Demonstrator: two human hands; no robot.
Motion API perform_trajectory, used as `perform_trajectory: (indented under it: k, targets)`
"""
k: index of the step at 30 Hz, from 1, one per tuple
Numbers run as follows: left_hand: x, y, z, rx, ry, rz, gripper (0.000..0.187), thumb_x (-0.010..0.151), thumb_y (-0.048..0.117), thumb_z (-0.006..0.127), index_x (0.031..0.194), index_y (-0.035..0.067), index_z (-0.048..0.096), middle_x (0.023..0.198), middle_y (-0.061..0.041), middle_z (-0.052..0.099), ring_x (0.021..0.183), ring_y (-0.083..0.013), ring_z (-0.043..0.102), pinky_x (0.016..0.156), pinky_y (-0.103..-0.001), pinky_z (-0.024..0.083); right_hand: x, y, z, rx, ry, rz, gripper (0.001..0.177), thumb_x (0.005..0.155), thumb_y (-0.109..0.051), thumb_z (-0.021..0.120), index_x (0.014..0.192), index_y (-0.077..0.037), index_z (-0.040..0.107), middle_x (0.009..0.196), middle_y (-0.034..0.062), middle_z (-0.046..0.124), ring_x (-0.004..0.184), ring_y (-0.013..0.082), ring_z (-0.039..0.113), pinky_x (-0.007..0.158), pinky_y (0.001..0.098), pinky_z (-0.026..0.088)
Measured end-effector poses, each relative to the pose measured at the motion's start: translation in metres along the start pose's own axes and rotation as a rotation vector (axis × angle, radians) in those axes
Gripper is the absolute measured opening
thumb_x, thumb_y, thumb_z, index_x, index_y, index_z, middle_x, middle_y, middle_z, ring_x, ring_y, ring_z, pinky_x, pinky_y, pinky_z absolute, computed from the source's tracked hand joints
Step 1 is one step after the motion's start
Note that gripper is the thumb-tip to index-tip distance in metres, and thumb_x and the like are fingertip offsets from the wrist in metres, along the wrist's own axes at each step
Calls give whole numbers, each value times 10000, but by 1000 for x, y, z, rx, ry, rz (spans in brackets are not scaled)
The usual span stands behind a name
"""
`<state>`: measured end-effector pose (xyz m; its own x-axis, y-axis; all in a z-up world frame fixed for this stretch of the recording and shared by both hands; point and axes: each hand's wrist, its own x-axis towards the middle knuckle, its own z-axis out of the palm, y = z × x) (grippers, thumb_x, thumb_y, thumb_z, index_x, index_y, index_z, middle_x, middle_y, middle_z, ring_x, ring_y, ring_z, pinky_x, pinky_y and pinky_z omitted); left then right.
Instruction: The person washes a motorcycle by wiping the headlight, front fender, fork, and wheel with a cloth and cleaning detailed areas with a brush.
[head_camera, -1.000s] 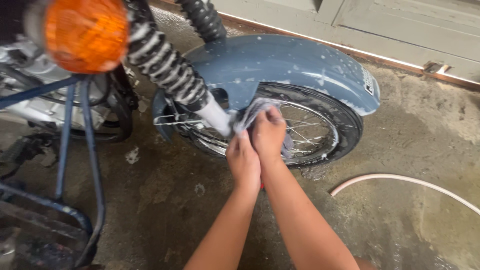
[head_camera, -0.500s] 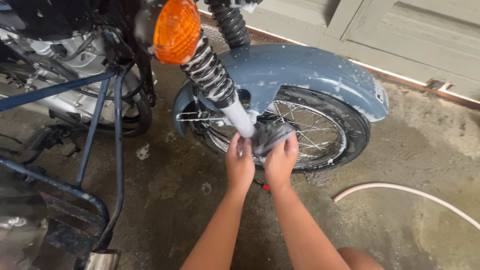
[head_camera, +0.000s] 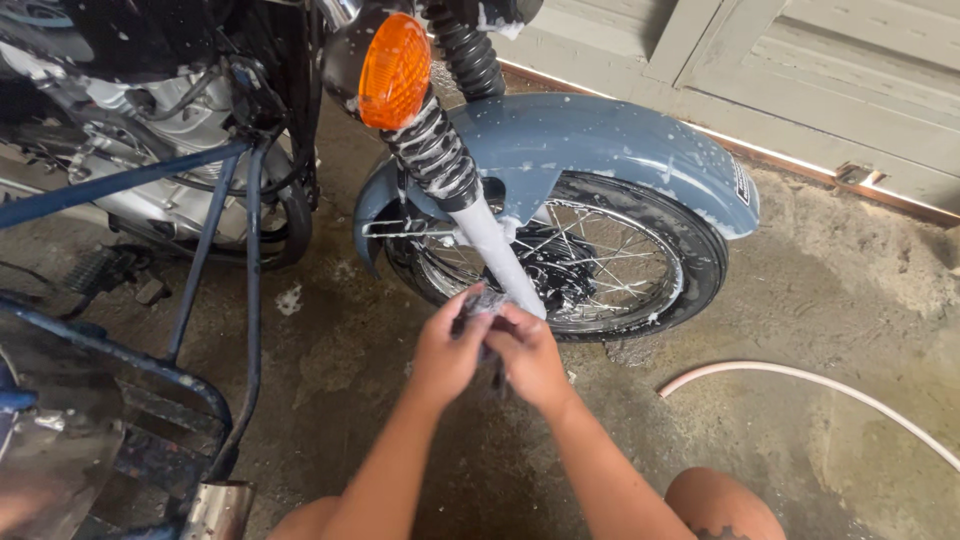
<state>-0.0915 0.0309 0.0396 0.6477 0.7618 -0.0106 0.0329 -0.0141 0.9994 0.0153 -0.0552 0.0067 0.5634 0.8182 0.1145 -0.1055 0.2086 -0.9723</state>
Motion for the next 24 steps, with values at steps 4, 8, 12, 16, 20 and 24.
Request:
perform_trajectory:
  k: [4,8,12,16,20,24]
  targets:
    - [4,-17,-17,209,-23,65,377,953,220,612,1270,29,681,1045,-136,779,954,-195,737,875,-327,547,9,1,-18,16,-151,192,208,887,-2,635,1064,42,734,991,64,760,885,138,681,851,287,532]
    - [8,-47,-16,338,72,-80,340,942,260,647,1166,9,697,1007,-176,764,921,-250,744,824,-361,547,20,11,-39,-149,-102,306,178,920,-69,618,967,22,764,838,88,782,747,164,737,767,311,600]
    - [13,-80,-18,340,192,-113,300,958,259,604,1106,19,706,961,-178,752,888,-322,739,802,-401,544,14,49,-64,-266,-30,222,201,912,-102,636,877,30,784,786,108,775,713,181,704,722,332,570]
    - [8,-107,-17,369,271,-94,270,949,240,609,1081,27,709,976,-177,751,930,-338,724,804,-409,536,-14,107,-80,-904,125,130,197,865,-155,680,896,2,796,815,139,757,719,283,727,707,370,569]
    - [-3,-110,-20,408,299,-69,270,963,240,609,1100,28,702,998,-189,738,953,-350,713,823,-402,537,-26,194,-95,-1149,16,212,300,916,-274,630,1054,-50,774,1131,110,741,1027,349,713,909,400,540]
    - [-19,-98,-28,356,307,-169,275,960,239,588,1096,28,701,960,-163,757,905,-310,732,808,-388,539,-18,255,-119,-1508,-626,362,627,941,-426,532,1406,-5,527,1539,189,411,1507,403,214,1225,435,196]
